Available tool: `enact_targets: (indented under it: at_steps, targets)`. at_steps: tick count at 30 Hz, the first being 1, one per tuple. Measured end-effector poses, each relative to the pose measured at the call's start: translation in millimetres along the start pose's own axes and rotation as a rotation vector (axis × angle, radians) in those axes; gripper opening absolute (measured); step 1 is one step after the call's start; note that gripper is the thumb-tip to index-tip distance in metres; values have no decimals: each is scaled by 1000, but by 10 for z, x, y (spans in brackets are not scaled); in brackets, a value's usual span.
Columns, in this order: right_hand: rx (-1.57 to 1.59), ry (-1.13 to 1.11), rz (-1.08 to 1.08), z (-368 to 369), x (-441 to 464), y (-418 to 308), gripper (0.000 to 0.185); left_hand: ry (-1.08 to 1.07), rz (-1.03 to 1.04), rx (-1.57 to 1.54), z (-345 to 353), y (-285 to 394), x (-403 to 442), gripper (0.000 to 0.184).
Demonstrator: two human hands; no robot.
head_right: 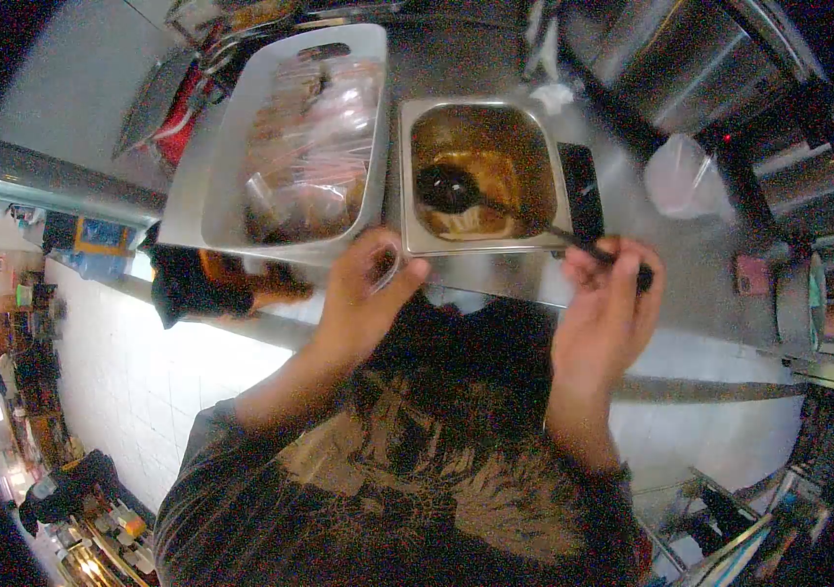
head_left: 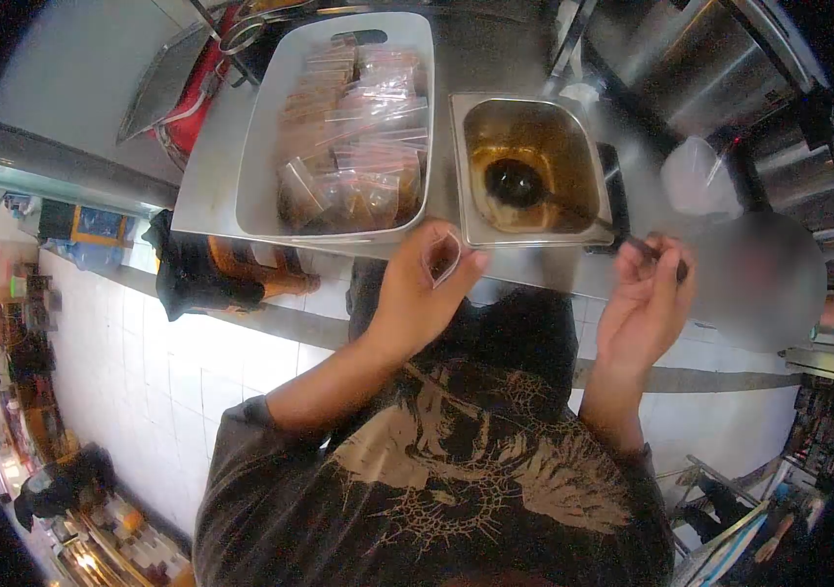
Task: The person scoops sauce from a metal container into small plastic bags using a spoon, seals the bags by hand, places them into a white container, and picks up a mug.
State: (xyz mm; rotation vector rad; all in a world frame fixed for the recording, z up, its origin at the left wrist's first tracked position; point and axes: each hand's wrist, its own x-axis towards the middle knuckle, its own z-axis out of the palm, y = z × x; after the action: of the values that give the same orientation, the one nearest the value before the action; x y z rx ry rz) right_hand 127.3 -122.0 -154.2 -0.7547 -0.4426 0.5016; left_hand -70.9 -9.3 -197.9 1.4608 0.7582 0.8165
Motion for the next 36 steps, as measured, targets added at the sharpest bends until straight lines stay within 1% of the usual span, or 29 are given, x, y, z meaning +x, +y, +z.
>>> enact_targets:
  at_steps: [2, 3, 5, 6, 8, 9, 12, 13, 14, 15, 17, 20, 21, 24, 27, 30, 33, 36]
  targets:
    - [-224, 4, -65, -32, 37, 25, 21, -3, -15, -28, -26, 45, -78, 13]
    - [-428, -47, -83, -29, 37, -5, 23, -13, -22, -38, -51, 70, -130, 15]
    - [-834, -135, -112, -10, 37, -113, 28, -125, -80, -286, -182, 35, -288, 28]
    - [-923, -136, -322, -34, 43, -123, 31, -181, -117, -407, -248, 45, -318, 35]
    - [-1094, -141, -730, -92, 40, -121, 38, -347, -125, -540, -364, 95, -323, 44]
    - [-1000, -177, -744, -110, -12, -161, 50, -419, -129, -608, -397, 144, -330, 52]
    - [-848, -595, -369, 210, -287, -358, 43, -577, 61, -538, -384, 285, -383, 80]
    - [-833, -767, -332, 364, -284, -329, 40, -686, 100, -447, -418, 295, -380, 92]
    - [-814, -940, -300, 489, -277, -289, 38, -718, 136, -304, -416, 334, -388, 92]
    - [-791, -964, -322, 522, -319, -239, 35, -747, 176, -159, -401, 395, -378, 93]
    - [-743, -1018, -374, 513, -398, -100, 31, -783, 247, -38, -382, 456, -348, 90]
    - [-647, -1024, -391, 485, -391, -51, 25, -816, 324, -125, -342, 502, -325, 82]
    - [-575, -1022, -386, 494, -380, -35, 16, -777, 318, -242, -304, 511, -322, 70]
    - [-509, -1003, -420, 421, -360, -37, 12, -613, 382, -159, -272, 534, -323, 46]
    - [-546, -882, -489, 385, -350, -33, 11, -467, 402, -91, -314, 438, -348, 22]
    - [-601, -854, -457, 417, -316, -51, 13, -252, 375, -83, -220, 464, -400, 6]
    - [-709, -849, -385, 545, -310, -75, 13, -180, 438, 61, -269, 466, -408, 4]
    - [-682, -925, -424, 529, -279, 0, 12, -153, 490, 131, -285, 491, -384, 6]
